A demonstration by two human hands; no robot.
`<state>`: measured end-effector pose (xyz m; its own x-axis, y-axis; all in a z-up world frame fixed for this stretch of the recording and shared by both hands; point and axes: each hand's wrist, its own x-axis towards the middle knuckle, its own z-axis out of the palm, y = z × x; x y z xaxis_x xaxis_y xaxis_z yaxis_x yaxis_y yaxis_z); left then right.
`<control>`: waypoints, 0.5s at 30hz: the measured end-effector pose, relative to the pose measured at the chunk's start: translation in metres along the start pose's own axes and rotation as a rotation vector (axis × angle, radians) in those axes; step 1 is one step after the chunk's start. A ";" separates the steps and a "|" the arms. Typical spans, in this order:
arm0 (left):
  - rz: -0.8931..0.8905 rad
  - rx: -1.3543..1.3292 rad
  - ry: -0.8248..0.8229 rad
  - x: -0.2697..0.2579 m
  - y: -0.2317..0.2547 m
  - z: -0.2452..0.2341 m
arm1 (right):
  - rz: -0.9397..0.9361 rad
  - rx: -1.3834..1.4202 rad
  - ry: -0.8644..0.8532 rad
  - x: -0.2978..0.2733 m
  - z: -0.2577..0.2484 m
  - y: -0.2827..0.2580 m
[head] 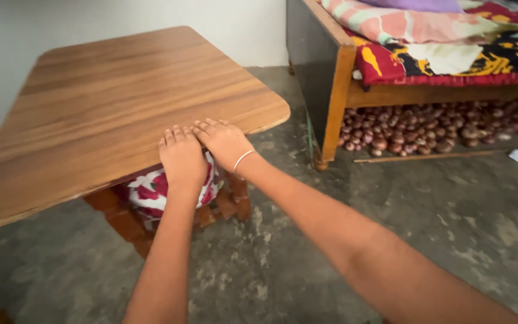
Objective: Carry a wooden tabletop across the room and place it on a wooden base to assemble a small table.
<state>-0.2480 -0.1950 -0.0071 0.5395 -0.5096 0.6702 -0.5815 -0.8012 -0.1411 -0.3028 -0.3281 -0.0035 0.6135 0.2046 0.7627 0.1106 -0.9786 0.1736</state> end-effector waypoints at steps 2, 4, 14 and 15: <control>0.013 -0.033 0.016 0.011 0.020 0.009 | 0.008 0.034 -0.028 -0.007 0.000 0.020; 0.022 -0.067 0.035 0.024 0.040 0.018 | 0.012 0.067 -0.053 -0.012 -0.003 0.043; 0.063 0.009 0.073 0.054 0.114 0.045 | 0.102 0.056 -0.134 -0.040 -0.019 0.109; 0.062 0.023 0.092 0.056 0.121 0.048 | 0.108 0.032 -0.144 -0.044 -0.018 0.115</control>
<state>-0.2590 -0.3355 -0.0217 0.4439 -0.5285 0.7236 -0.5977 -0.7763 -0.2004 -0.3309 -0.4492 -0.0058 0.7287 0.0953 0.6782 0.0613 -0.9954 0.0739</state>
